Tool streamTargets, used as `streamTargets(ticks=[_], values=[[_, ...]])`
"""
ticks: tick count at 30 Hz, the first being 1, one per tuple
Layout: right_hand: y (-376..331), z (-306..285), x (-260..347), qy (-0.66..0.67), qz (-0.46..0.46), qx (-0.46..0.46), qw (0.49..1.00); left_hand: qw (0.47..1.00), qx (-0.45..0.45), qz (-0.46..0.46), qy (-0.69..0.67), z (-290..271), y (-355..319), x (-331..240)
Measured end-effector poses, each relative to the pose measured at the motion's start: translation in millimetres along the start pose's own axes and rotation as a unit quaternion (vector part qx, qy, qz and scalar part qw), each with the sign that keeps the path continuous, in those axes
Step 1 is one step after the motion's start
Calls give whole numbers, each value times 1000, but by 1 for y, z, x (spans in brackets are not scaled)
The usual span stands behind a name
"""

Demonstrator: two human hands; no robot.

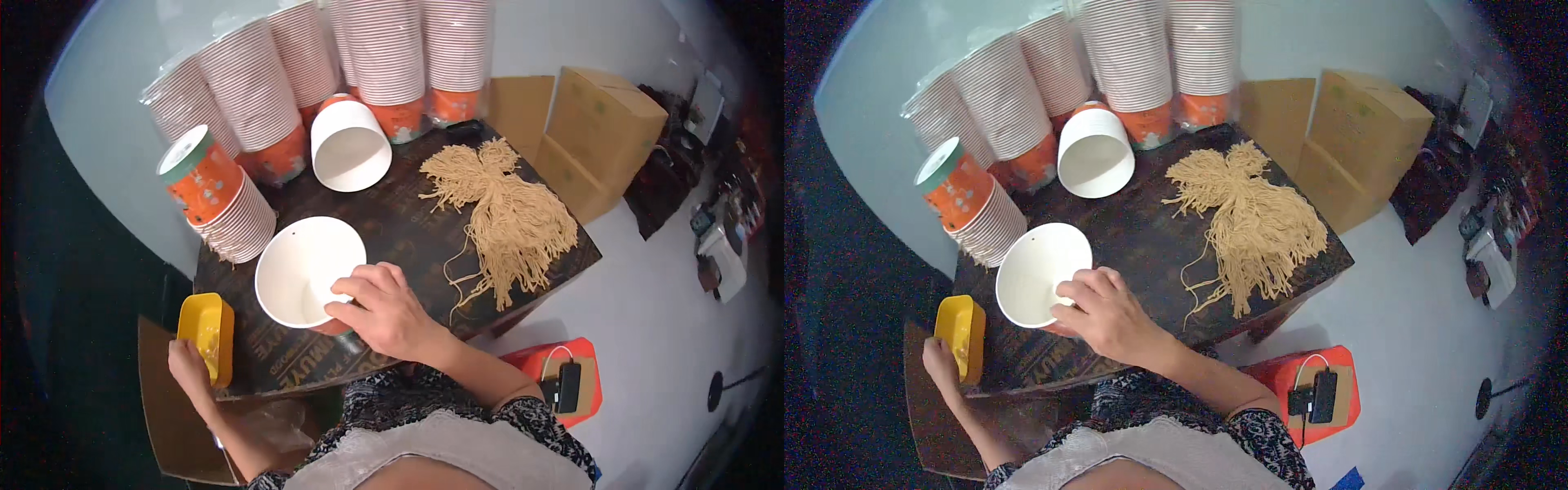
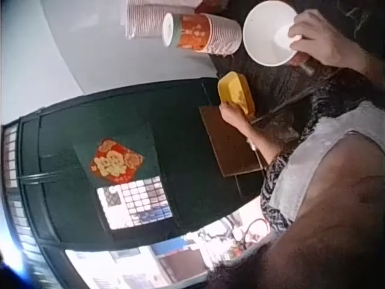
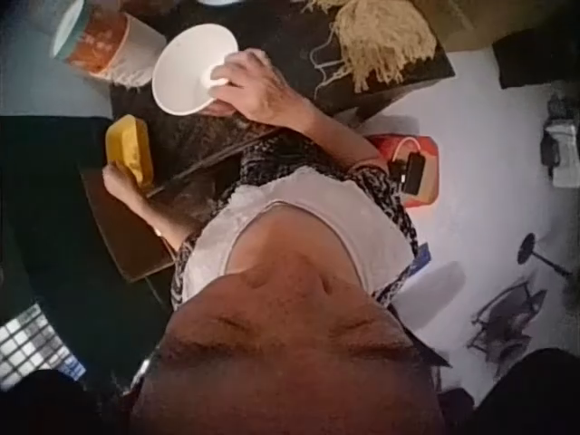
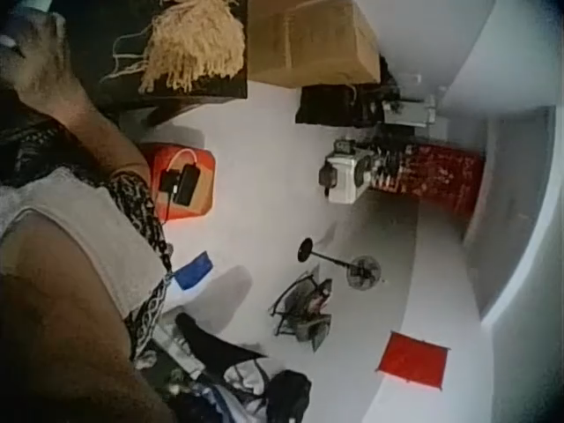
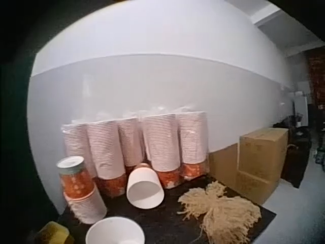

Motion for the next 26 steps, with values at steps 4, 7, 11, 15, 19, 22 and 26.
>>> streamTargets(ticks=[4,7,11,15,19,22,26], values=[[-21,-16,-26,3,45,-8,999,998,-22,26,-47,7,-4,7],[-56,-44,-65,-30,106,10,994,984,-103,79,-122,-14,-12,-26],[-95,-68,-82,-26,188,58,980,957,-186,117,-192,-41,-34,-64],[-121,-55,-85,12,166,147,975,924,-178,154,-301,-37,-43,-86],[-128,-43,-86,37,162,202,965,926,-115,208,-295,-33,-49,-120],[-127,-35,-84,17,173,241,955,915,-60,284,-281,-33,-53,-139],[-126,-22,-83,-67,169,268,946,910,24,321,-262,-40,-58,-160]])
Point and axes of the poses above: each hand's wrist, its own y-axis towards the middle knuckle, its own z-axis out of the palm, x = y × z, the point moved 4 cm from there along y, towards the middle knuckle, and after that the axes turned 14 degrees about x, right-handed, at the moved point
